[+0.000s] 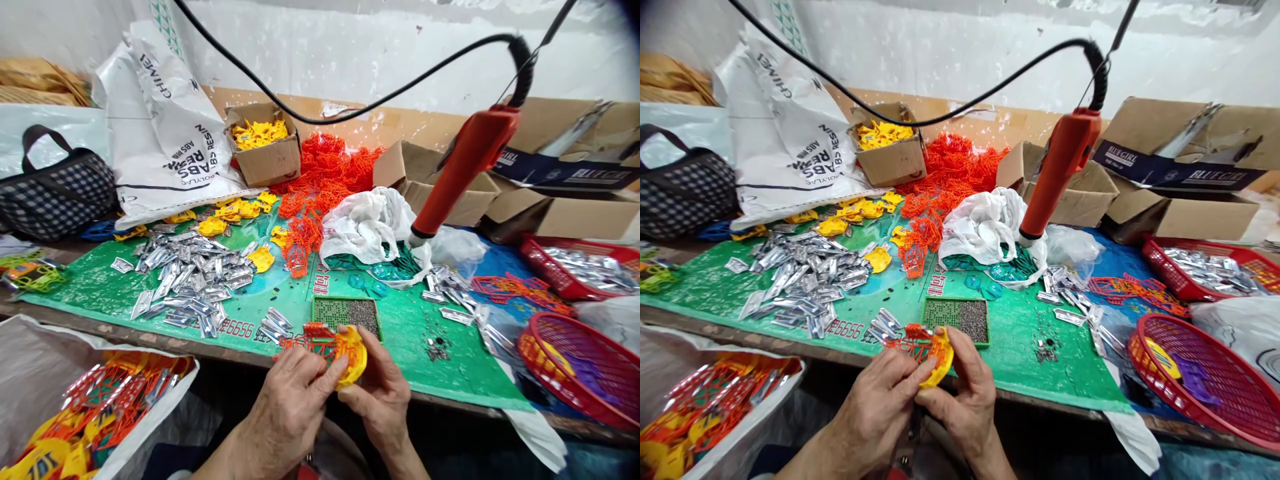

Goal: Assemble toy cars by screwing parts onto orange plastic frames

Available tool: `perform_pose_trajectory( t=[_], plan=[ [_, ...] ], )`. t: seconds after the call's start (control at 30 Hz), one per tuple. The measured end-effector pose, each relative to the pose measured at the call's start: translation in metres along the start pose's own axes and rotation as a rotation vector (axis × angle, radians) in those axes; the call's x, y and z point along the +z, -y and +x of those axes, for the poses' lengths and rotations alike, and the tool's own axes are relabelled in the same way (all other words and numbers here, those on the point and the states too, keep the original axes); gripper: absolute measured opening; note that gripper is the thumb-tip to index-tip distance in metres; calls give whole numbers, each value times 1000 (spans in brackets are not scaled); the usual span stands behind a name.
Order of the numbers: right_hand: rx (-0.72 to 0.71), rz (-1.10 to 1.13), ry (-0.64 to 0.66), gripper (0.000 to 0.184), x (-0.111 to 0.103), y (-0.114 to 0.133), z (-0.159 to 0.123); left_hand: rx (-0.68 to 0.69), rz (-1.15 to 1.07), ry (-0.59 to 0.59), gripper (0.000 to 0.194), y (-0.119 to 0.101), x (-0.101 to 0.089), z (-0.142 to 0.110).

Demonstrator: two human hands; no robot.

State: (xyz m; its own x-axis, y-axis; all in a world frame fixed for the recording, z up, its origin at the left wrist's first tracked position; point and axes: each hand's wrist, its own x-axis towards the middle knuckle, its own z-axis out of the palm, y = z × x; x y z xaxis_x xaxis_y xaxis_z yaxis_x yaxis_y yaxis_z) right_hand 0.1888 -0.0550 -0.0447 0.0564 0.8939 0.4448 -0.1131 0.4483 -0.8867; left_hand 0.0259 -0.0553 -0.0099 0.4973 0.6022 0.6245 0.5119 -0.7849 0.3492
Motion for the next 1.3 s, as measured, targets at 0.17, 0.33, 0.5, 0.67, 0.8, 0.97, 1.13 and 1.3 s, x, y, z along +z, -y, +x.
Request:
perform_pose_trajectory(
  t=[0.17,0.33,0.5,0.67,0.8,0.97,1.13,1.3],
  plan=[
    [-19,-268,182,59,-3,23,34,-235,-311,-39,27,-3,-12,3],
    [314,-192,398,44,0,29,61,-737,-941,60,25,-1,-34,7],
    [517,-130,343,46,16,24,63,-1053,-1311,-42,34,8,-36,8],
    [482,-344,331,41,16,20,55,-1242,-1454,-109,52,17,-27,8],
    [473,-424,354,42,12,14,50,-1325,-1501,-93,49,23,-21,12],
    [466,-470,378,40,13,11,49,-1271,-1481,3,35,21,-17,17],
    [376,-476,373,39,18,15,38,-1307,-1447,118,31,21,-19,10],
    [368,-365,232,50,-5,22,36,-1280,-1332,119,32,19,-18,1]
  ],
)
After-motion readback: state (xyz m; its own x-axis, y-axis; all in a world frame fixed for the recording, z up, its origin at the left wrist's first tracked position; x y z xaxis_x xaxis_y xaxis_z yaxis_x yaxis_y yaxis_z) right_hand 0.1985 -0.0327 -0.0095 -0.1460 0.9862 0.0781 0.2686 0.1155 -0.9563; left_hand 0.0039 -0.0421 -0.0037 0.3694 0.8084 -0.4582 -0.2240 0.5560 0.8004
